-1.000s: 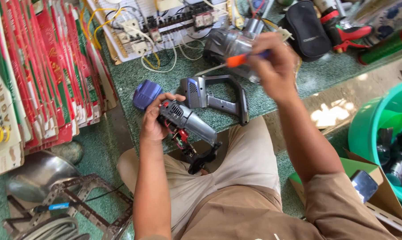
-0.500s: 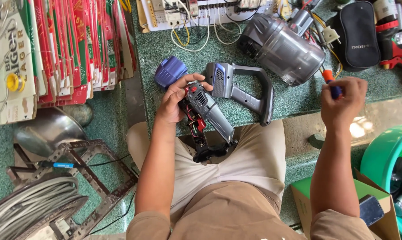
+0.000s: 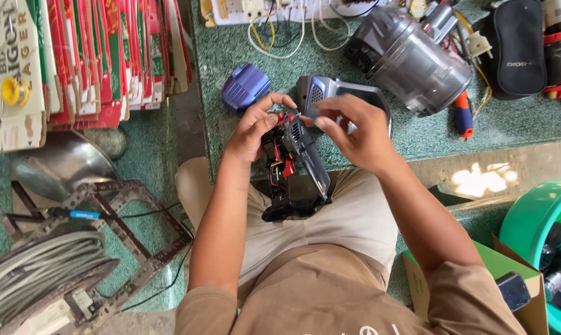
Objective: The person disassembles a handheld vacuum cleaner, removes the dust container, and uses a screwdriver to loosen screws on the handle. They then reattach the handle and dust container, inspecting the internal components throughout.
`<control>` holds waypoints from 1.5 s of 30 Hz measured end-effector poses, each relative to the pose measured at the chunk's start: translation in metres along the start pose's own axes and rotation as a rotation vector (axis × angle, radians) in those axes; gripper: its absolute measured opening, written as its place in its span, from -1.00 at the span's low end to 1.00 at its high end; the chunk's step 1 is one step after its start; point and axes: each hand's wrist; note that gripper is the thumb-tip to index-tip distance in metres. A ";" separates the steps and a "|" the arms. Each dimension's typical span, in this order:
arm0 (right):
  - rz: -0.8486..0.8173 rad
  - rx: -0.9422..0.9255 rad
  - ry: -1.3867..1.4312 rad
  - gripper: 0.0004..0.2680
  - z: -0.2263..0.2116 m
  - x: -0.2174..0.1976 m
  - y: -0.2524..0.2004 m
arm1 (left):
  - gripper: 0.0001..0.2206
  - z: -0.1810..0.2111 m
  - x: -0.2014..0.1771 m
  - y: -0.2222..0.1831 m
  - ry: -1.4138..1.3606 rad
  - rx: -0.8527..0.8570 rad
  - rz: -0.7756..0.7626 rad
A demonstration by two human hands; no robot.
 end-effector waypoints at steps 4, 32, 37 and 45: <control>-0.144 0.048 0.024 -0.93 0.004 0.029 0.018 | -0.55 -0.012 -0.014 -0.007 0.025 0.043 0.001; -0.533 0.275 0.253 -0.89 0.010 0.018 0.054 | -0.68 0.008 0.007 -0.005 0.080 0.057 0.059; -0.547 0.337 0.310 -0.89 0.025 0.024 0.058 | -0.66 0.019 0.023 -0.007 0.060 0.041 0.071; -0.296 -0.125 -0.420 -0.91 0.052 0.029 0.091 | -0.66 0.034 0.019 -0.001 -0.020 -0.071 -0.056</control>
Point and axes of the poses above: each hand's wrist, its own y-axis towards the middle knuckle, its own x-axis out of the palm, z = x × y, and after that the axes turned 13 degrees about x, right-handed
